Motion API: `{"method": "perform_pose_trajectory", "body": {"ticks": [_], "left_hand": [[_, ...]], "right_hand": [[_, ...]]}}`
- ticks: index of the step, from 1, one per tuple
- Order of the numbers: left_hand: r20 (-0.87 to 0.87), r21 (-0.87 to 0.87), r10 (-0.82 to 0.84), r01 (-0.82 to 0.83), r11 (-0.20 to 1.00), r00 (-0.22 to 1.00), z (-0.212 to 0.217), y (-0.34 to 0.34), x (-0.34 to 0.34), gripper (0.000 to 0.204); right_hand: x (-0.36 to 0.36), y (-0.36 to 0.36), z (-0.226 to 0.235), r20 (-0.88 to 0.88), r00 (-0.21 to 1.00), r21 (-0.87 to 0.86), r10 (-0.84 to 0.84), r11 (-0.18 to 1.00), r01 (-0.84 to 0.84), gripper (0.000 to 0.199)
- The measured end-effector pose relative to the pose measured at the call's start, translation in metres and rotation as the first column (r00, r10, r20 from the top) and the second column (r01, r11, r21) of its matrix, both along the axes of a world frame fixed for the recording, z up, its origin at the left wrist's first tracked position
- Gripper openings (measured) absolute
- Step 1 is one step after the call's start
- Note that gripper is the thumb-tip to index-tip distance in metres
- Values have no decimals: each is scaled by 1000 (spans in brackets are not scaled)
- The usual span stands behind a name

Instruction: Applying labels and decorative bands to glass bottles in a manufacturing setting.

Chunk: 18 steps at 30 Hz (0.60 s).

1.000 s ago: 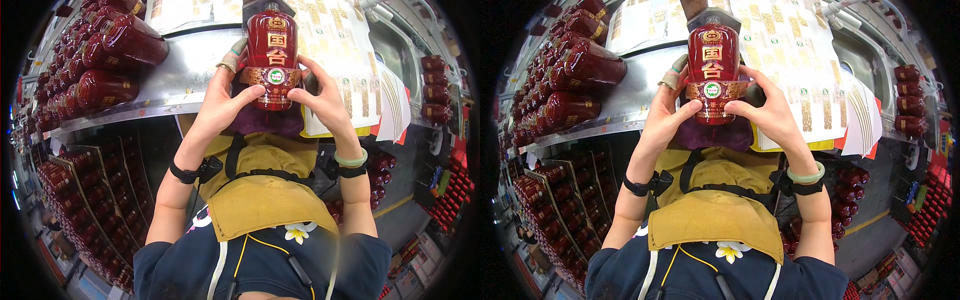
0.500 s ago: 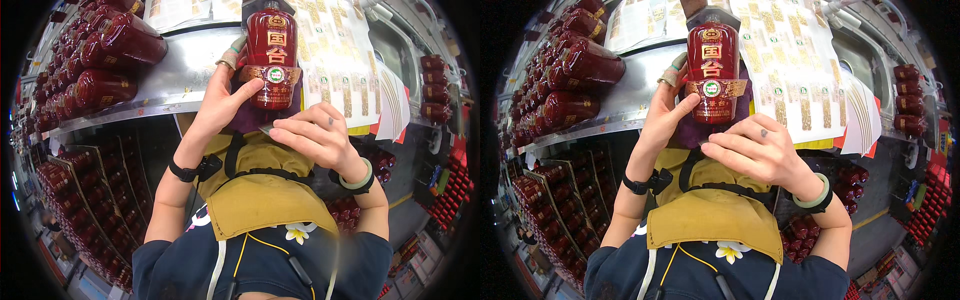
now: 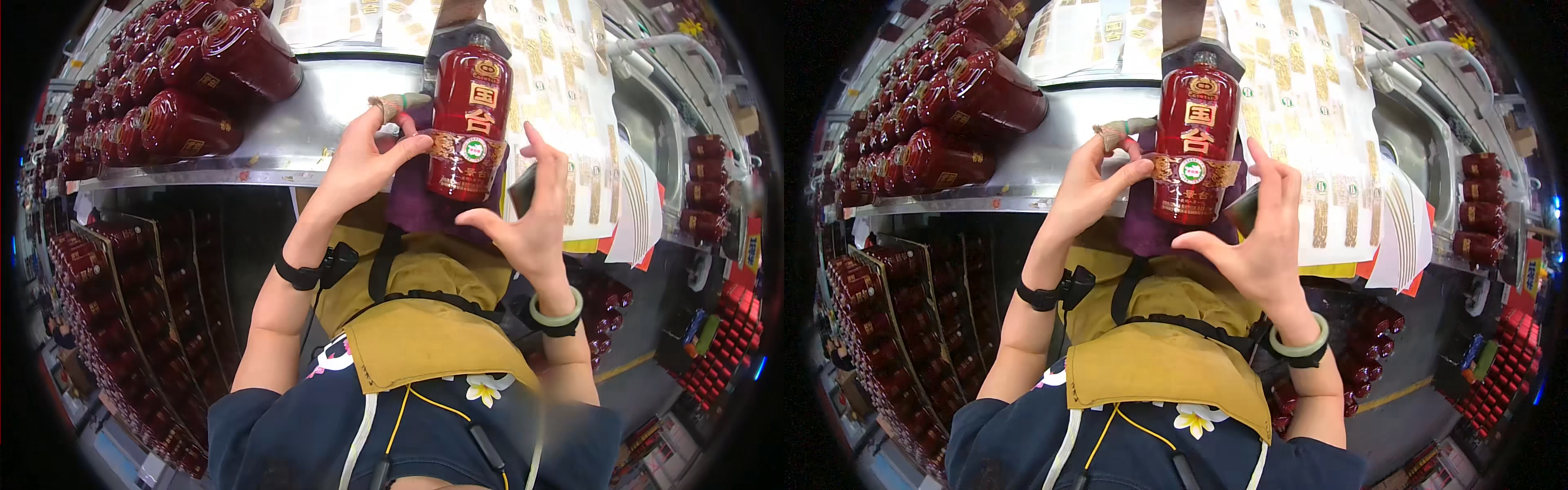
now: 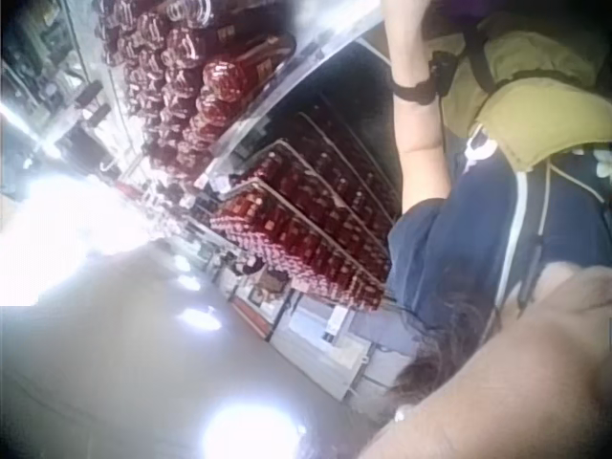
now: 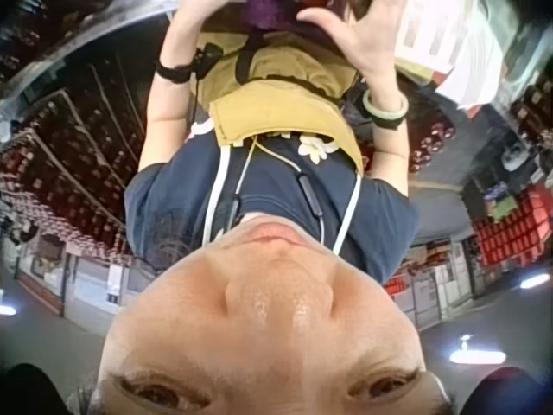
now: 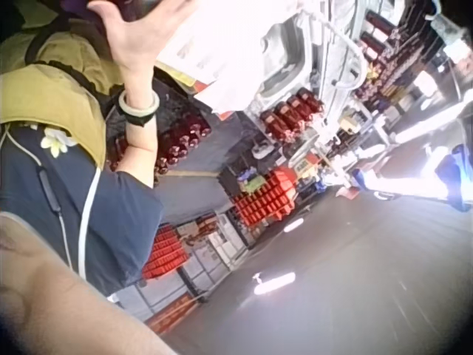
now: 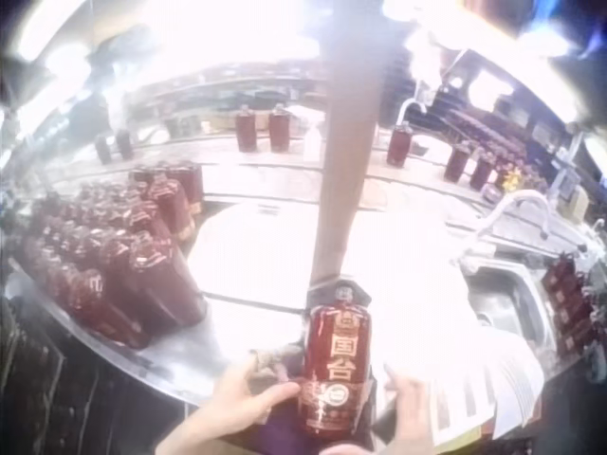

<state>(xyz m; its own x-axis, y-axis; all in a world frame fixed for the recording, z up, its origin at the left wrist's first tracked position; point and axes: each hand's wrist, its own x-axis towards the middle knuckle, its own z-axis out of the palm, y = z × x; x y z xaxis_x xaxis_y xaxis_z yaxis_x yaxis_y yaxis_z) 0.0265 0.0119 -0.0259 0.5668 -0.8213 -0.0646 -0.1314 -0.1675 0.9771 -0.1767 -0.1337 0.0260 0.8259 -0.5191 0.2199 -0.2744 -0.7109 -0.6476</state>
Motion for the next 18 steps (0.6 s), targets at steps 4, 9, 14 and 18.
{"method": "perform_pose_trajectory", "body": {"ticks": [4,9,14,18], "left_hand": [[-174,-27,-13,8,1000,985,-5,1,2,22],[-397,-175,-50,-22,984,917,6,-1,-5,26],[-429,-234,-38,-70,970,903,13,-6,-14,26],[-502,-233,-13,-121,965,865,6,-7,-12,29]], "right_hand": [[13,9,-18,49,999,-133,10,991,-3,118],[11,0,-35,96,995,105,17,994,-27,111],[5,-20,-37,168,977,389,132,902,-189,106],[22,-7,-24,121,980,677,-160,735,37,82]]}}
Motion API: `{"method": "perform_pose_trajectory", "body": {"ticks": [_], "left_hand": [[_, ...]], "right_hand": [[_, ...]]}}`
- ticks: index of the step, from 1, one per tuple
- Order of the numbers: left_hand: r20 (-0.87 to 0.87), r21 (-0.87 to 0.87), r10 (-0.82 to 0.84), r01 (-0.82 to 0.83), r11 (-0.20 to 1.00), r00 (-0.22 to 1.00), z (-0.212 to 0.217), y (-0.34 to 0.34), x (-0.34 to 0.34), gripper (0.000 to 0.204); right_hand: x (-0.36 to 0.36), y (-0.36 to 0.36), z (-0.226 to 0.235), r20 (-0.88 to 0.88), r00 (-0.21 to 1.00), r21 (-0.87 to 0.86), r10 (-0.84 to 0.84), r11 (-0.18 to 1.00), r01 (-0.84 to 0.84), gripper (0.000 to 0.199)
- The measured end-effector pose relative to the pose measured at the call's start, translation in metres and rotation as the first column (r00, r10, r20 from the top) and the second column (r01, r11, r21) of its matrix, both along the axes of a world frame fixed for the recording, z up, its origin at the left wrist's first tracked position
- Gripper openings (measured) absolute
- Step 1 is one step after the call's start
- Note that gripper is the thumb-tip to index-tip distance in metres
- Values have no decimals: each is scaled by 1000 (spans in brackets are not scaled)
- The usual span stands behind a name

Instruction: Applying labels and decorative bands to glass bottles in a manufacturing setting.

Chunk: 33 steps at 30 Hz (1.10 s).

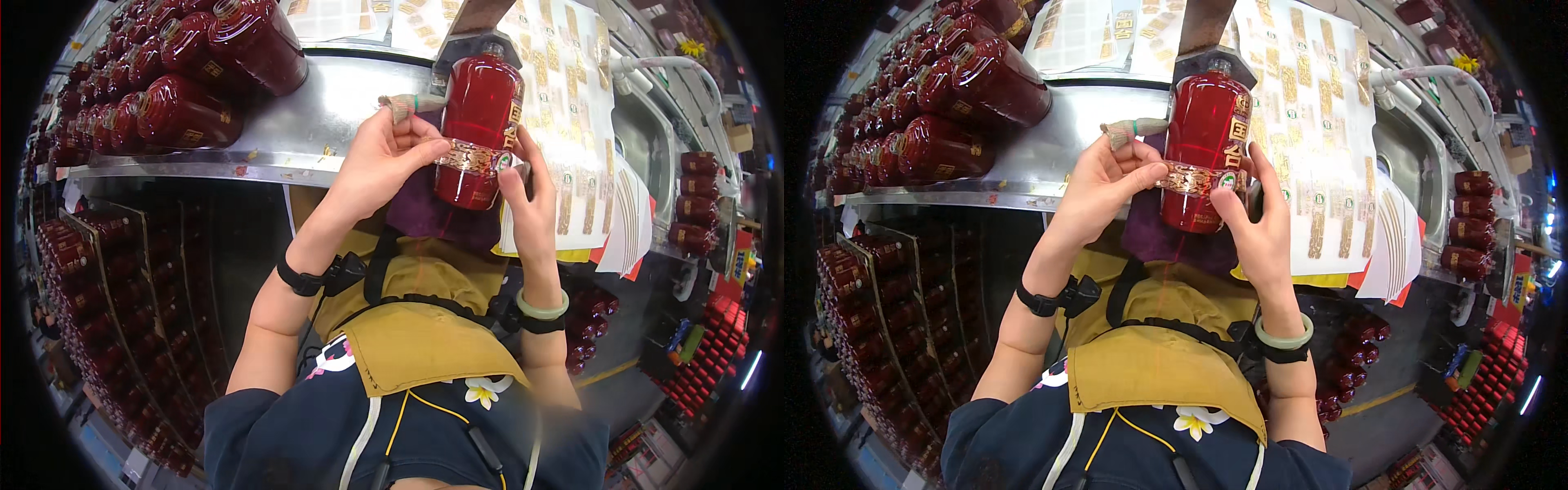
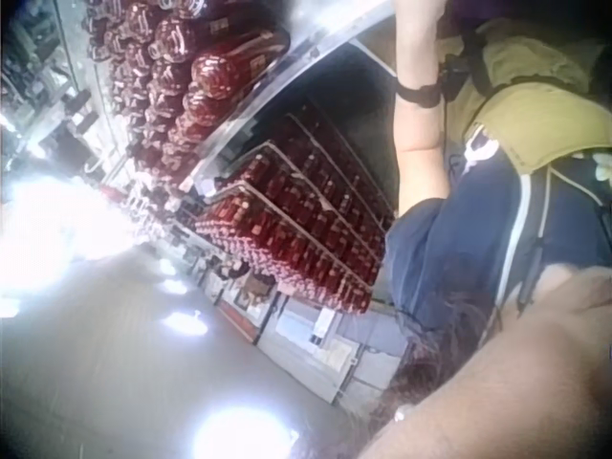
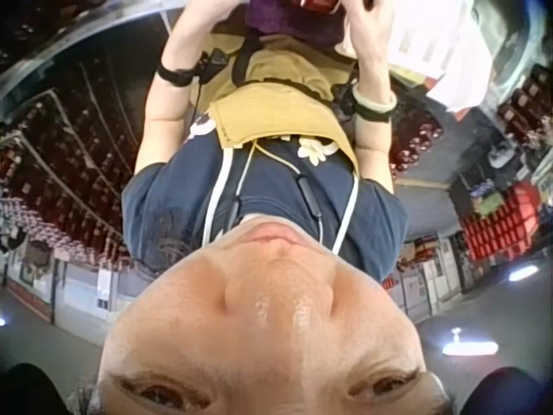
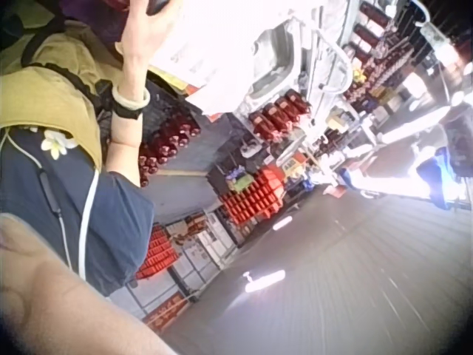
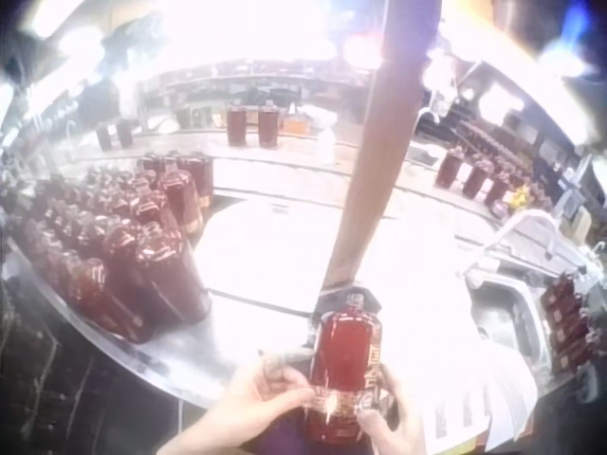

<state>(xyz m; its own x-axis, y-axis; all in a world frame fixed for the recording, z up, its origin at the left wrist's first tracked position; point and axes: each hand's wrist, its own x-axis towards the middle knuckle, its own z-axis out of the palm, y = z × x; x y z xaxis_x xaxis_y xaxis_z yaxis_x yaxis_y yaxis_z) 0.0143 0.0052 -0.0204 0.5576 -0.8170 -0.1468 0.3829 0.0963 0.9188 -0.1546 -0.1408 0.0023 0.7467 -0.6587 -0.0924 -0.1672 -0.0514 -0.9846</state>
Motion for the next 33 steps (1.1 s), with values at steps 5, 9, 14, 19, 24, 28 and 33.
{"method": "perform_pose_trajectory", "body": {"ticks": [5,9,14,19,24,28,33], "left_hand": [[-87,-33,39,-42,999,995,-7,-3,-4,29],[-84,-23,57,-59,998,995,-9,-4,-6,29],[-65,27,63,-62,998,996,-9,-3,-6,24],[-29,25,64,-63,998,998,-11,-4,-7,22],[236,88,220,-247,965,946,-24,-6,-12,42],[611,-49,369,-431,901,700,-28,12,-35,52],[819,10,69,-135,991,570,-32,17,-54,73]], "right_hand": [[10,6,3,-69,997,38,-31,999,34,75],[11,9,5,-41,999,27,-18,999,19,65],[11,7,2,-28,1000,14,-1,1000,1,65],[13,8,6,-28,1000,54,1,999,1,66],[3,3,-3,-60,997,-9,-57,998,57,77],[-12,-3,0,-121,992,-277,47,958,-79,106],[-2,7,-2,-188,977,-567,99,802,-190,117]]}}
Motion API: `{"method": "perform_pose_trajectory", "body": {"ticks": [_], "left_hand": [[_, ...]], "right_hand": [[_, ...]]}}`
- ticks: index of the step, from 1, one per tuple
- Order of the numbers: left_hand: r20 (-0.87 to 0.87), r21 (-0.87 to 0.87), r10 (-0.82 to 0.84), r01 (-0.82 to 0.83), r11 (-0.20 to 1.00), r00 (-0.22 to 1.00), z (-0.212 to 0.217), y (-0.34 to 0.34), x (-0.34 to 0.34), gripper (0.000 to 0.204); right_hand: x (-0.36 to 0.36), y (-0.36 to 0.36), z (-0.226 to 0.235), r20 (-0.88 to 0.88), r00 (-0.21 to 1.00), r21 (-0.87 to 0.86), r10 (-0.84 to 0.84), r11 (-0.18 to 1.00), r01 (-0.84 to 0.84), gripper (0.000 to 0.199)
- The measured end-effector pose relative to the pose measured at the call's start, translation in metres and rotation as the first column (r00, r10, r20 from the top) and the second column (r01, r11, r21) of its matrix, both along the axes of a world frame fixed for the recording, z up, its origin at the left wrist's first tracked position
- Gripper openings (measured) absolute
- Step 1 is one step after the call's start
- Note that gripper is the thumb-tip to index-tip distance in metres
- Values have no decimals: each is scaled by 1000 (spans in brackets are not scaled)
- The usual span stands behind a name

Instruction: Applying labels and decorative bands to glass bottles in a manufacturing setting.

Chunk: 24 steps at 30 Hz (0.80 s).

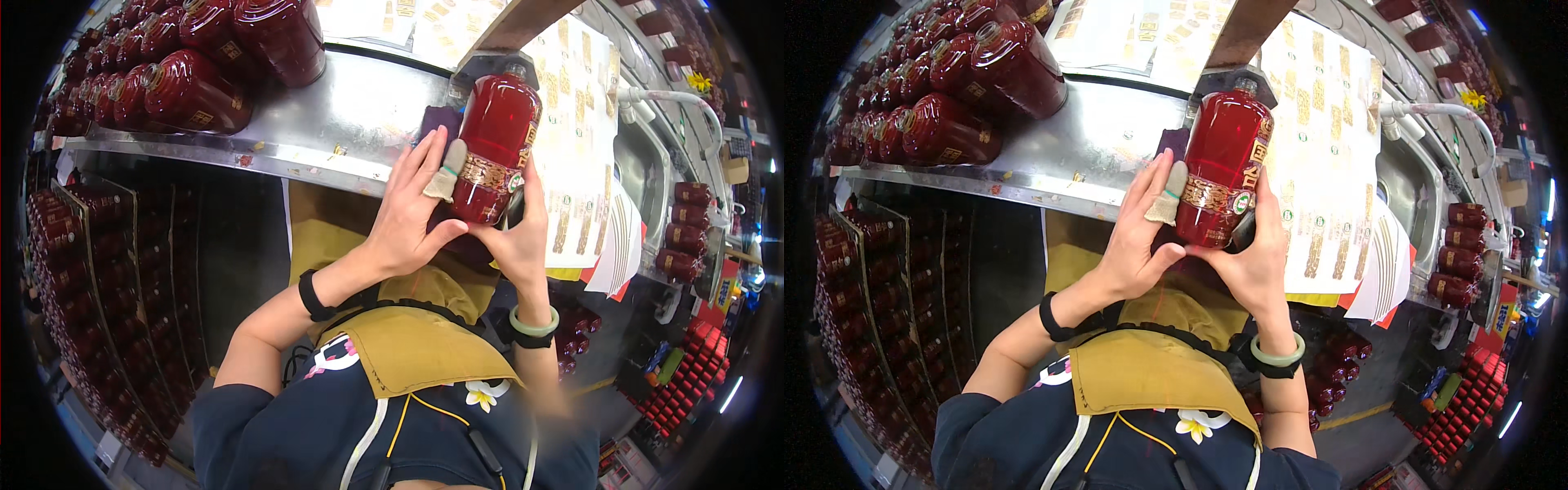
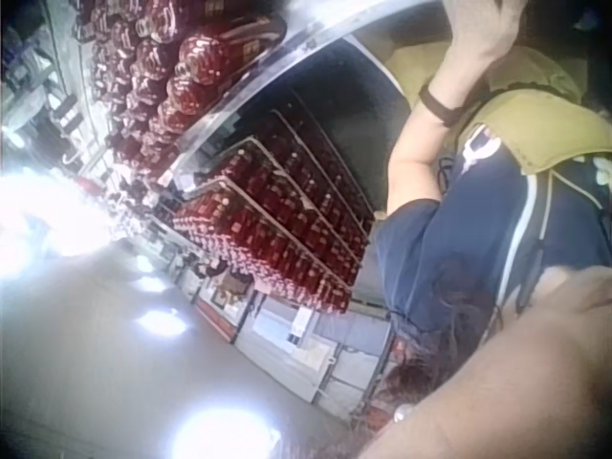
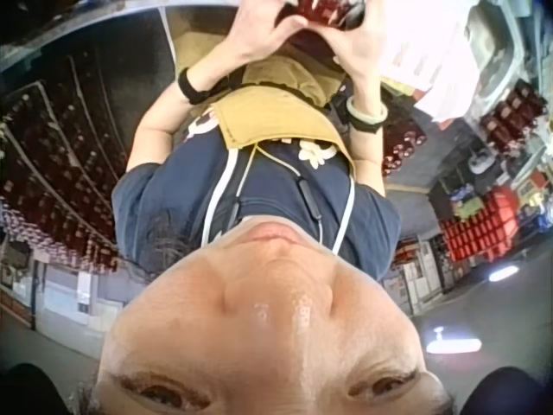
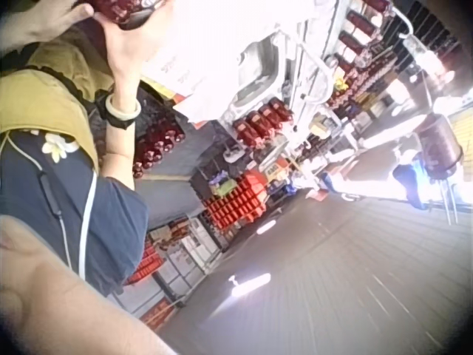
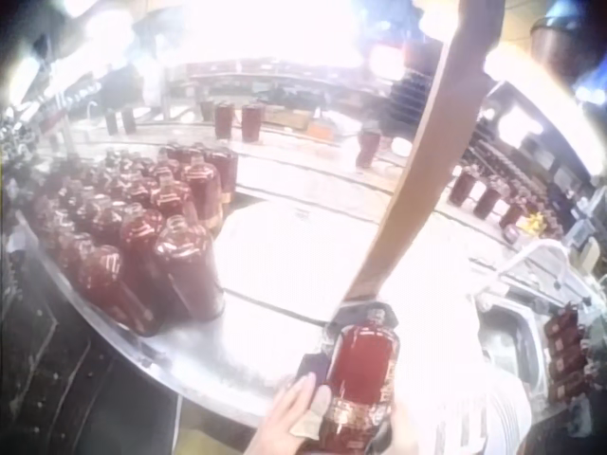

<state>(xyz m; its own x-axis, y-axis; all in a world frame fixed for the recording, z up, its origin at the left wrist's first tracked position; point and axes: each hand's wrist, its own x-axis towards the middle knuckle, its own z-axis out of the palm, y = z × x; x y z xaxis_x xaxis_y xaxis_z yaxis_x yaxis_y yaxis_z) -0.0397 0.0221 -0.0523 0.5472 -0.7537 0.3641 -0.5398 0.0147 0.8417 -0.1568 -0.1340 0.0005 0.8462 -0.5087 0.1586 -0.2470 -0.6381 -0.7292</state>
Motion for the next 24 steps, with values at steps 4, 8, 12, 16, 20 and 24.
{"method": "perform_pose_trajectory", "body": {"ticks": [4,8,12,16,20,24], "left_hand": [[55,106,10,-16,994,998,-8,3,4,84],[109,156,38,-55,986,993,-5,4,6,99],[104,-26,55,-53,998,993,13,8,15,110],[79,-132,-55,65,989,995,26,-8,19,118],[180,-52,44,-35,998,983,21,-19,16,108],[223,-108,130,-107,988,966,18,-24,10,94]], "right_hand": [[0,2,-14,45,997,72,-61,996,58,106],[-1,-1,-15,80,994,104,-75,992,67,103],[3,3,21,92,995,-73,-35,996,42,102],[1,2,30,11,999,-150,-33,988,34,103],[-6,-17,31,80,997,202,13,979,-29,71],[2,-10,12,92,978,381,-186,914,138,61]]}}
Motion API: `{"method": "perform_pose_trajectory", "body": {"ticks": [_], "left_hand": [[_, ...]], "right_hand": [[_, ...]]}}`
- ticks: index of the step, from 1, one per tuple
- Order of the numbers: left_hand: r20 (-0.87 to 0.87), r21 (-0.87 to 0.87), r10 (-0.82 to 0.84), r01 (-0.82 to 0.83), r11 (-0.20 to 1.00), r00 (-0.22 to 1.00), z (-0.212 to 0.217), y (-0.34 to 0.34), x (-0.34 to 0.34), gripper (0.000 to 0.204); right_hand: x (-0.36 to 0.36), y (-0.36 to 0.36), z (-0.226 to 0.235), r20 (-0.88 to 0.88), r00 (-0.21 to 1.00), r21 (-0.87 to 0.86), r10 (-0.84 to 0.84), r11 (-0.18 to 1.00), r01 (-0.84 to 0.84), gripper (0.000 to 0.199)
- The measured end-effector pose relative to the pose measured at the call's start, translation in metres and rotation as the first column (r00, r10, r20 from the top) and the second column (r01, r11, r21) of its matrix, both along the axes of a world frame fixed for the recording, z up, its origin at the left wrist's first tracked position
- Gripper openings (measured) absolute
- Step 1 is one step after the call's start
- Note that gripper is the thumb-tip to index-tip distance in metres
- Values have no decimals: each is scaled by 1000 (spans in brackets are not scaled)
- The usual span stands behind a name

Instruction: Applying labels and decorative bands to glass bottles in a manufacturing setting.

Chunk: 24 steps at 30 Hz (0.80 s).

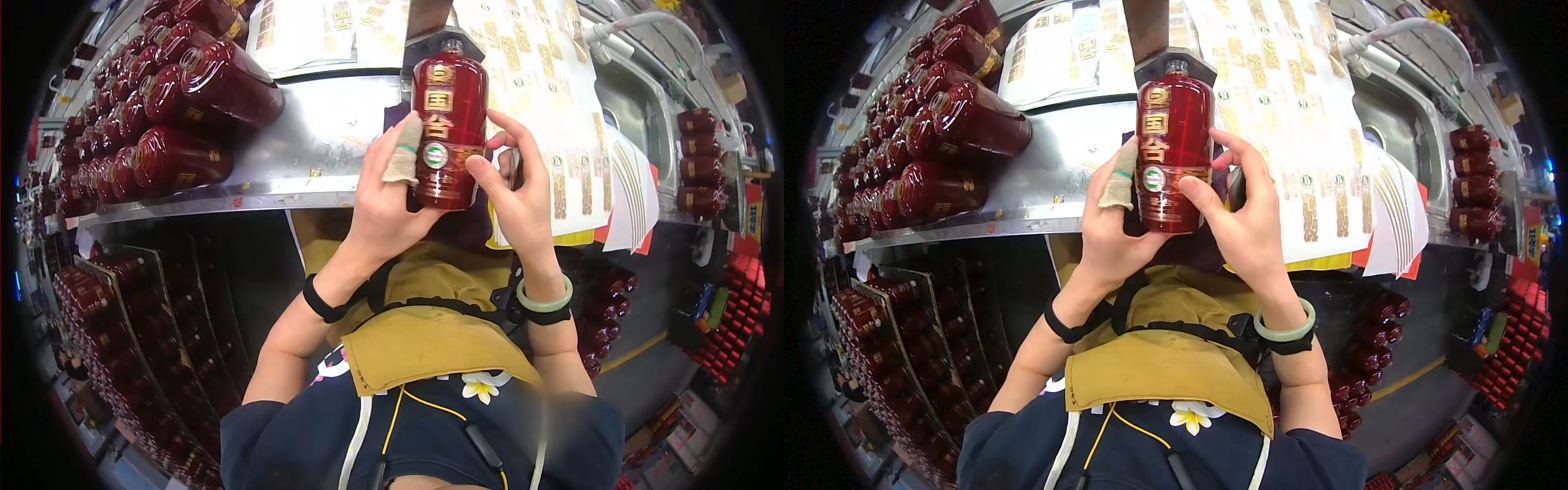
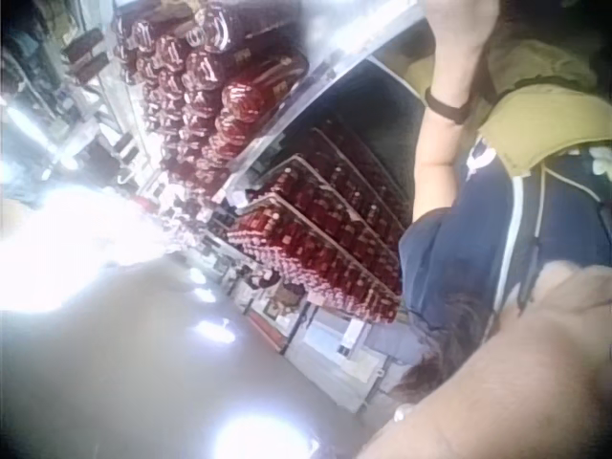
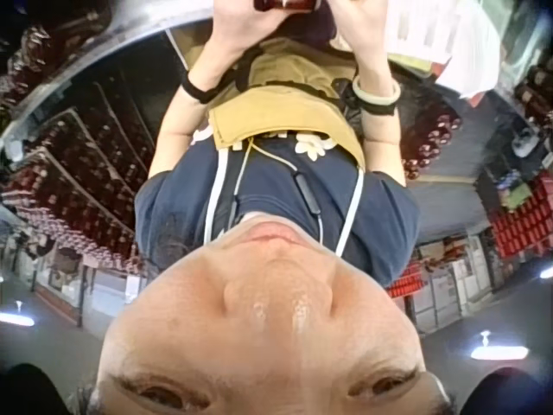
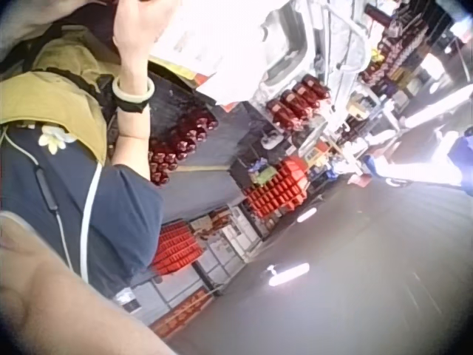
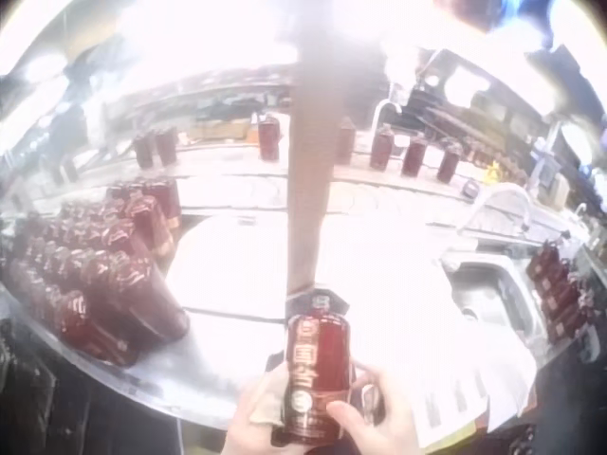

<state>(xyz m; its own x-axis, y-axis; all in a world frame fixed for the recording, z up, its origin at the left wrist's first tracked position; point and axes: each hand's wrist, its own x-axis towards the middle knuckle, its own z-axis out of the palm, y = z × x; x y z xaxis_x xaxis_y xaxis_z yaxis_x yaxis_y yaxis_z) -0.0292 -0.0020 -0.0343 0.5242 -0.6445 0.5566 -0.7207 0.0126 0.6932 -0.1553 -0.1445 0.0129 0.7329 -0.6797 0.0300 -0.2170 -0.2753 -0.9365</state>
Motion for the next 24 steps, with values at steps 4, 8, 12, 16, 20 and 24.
{"method": "perform_pose_trajectory", "body": {"ticks": [4,8,12,16,20,24], "left_hand": [[-243,85,-89,113,990,966,-4,11,5,93],[-271,22,-151,163,986,951,6,13,2,93],[-770,-278,-472,440,854,429,-15,22,28,47],[-806,-163,-165,55,985,569,9,-13,-6,39],[-803,-175,-171,48,983,570,10,-14,-6,39],[-831,-182,-179,47,982,527,12,-13,-6,38]], "right_hand": [[-4,-9,-14,43,999,344,-18,939,2,61],[2,-1,-16,75,992,433,-101,899,58,63],[7,1,-28,75,994,367,-75,929,42,65],[6,2,-25,83,993,405,-82,914,41,67],[7,3,-24,110,990,413,-89,910,35,67],[6,1,-24,96,993,400,-72,916,28,66]]}}
